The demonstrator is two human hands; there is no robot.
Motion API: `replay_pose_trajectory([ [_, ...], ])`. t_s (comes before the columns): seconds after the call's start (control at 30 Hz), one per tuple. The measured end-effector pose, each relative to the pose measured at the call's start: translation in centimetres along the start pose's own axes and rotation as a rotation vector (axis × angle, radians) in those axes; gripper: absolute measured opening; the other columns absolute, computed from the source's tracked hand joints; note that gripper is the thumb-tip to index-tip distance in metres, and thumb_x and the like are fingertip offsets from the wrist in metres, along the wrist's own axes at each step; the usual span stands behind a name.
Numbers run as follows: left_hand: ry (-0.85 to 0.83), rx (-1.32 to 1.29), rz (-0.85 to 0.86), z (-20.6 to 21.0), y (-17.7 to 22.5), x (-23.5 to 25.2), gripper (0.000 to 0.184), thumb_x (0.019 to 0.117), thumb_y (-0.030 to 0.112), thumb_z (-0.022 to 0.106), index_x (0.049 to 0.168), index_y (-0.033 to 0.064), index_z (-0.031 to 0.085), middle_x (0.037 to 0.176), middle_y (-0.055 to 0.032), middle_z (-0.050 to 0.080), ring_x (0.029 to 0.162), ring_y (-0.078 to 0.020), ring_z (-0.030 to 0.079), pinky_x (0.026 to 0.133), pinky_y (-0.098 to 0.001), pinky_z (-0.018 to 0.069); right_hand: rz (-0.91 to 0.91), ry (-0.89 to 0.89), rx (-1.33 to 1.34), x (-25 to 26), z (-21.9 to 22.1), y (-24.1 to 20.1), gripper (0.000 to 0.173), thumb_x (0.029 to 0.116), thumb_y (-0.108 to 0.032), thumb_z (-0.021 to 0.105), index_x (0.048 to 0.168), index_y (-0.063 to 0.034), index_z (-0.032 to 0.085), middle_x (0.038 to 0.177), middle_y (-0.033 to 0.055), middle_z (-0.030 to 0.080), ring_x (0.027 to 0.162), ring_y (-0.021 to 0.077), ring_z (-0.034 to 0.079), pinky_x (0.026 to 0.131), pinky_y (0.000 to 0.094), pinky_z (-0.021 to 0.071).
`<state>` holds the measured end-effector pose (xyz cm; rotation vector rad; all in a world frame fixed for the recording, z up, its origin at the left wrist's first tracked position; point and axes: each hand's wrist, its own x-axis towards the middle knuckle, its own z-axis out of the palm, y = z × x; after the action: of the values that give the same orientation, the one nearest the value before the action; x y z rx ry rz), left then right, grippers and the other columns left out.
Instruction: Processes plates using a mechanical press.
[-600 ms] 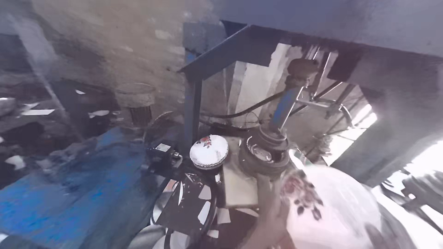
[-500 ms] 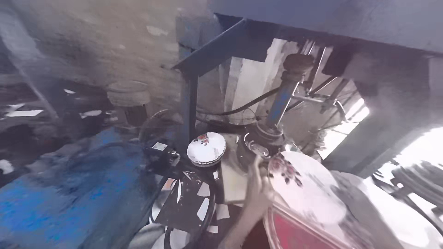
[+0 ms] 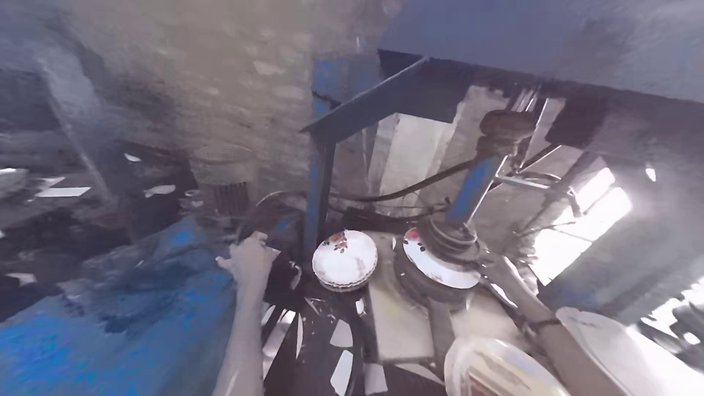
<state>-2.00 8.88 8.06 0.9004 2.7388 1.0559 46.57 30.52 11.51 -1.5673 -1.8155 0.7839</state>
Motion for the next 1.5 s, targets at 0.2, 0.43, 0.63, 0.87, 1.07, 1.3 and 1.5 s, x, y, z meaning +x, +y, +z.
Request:
replay_pose_trajectory([
  [0.2,0.334,-0.127,0.149,0.2,-6.2,-7.4,0.032,0.1028,0.013,0.045,0.112,0.0059,0.076,0.116,-0.0217,0.072,0.116,-0.0460,0.063,0.111,-0.0740,0.0245,-0.102,0.083,-0.273,-7.1,-3.4,-0.2,0.038,0.1092,-0.017,0.045,0.133,0.0089,0.059,0.121,0.0317,0.064,0.106,0.0410,0.065,0.097,0.0557,0.0486],
  [0.43,0.431,-0.209,0.195,1.2,-8.6,-8.3,0.033,0.1025,0.006,0.042,0.117,-0.0012,0.071,0.121,-0.0271,0.067,0.118,-0.0498,0.061,0.104,-0.0701,0.0358,-0.257,-0.122,-0.342,-25.3,-1.3,1.2,0.038,0.1020,-0.022,0.058,0.132,-0.0007,0.065,0.137,0.0237,0.061,0.131,0.0444,0.053,0.111,0.0641,0.0354],
  [0.63,0.295,-0.273,0.264,-0.5,-8.3,-8.6,0.039,0.1035,0.005,0.033,0.125,-0.0079,0.063,0.126,-0.0316,0.064,0.120,-0.0489,0.059,0.104,-0.0642,0.0404,-0.353,0.101,-0.335,-26.0,0.8,3.7,0.036,0.1018,-0.026,0.057,0.127,-0.0045,0.070,0.134,0.0193,0.065,0.126,0.0439,0.058,0.107,0.0642,0.0397],
  [0.87,0.304,-0.328,0.324,-0.2,-9.0,-8.1,0.039,0.1048,0.006,0.032,0.124,-0.0115,0.062,0.121,-0.0328,0.065,0.114,-0.0459,0.063,0.102,-0.0603,0.0449,-0.384,0.114,-0.280,-26.0,0.5,4.0,0.033,0.0966,-0.015,0.059,0.126,-0.0062,0.072,0.131,0.0158,0.067,0.123,0.0421,0.060,0.101,0.0658,0.0429],
  [1.07,0.276,-0.314,0.272,-0.4,-8.8,-8.3,0.040,0.1047,0.009,0.033,0.124,-0.0088,0.063,0.118,-0.0302,0.067,0.111,-0.0466,0.064,0.098,-0.0654,0.0440,-0.290,0.533,-0.260,-26.7,-0.9,4.0,0.020,0.0952,-0.007,0.060,0.104,0.0032,0.076,0.101,0.0229,0.073,0.094,0.0381,0.071,0.085,0.0522,0.0561],
  [1.3,0.381,-0.335,0.381,1.1,-10.5,-6.9,0.034,0.1043,0.008,0.040,0.115,-0.0110,0.067,0.111,-0.0288,0.070,0.104,-0.0429,0.070,0.097,-0.0560,0.0513,0.067,0.296,-0.521,-25.8,-3.1,6.0,0.056,0.1002,-0.046,0.058,0.135,-0.0017,0.064,0.130,0.0316,0.061,0.121,0.0567,0.055,0.091,0.0750,0.0426],
  [1.5,0.342,-0.077,0.125,-0.7,-6.9,-8.9,0.044,0.1080,0.021,0.037,0.143,0.0001,0.055,0.141,-0.0271,0.057,0.130,-0.0505,0.052,0.104,-0.0731,0.0342,-0.050,0.494,-0.320,-24.9,-3.7,7.1,0.037,0.0958,-0.020,0.064,0.122,0.0066,0.064,0.115,0.0330,0.065,0.105,0.0527,0.063,0.087,0.0713,0.0458],
])
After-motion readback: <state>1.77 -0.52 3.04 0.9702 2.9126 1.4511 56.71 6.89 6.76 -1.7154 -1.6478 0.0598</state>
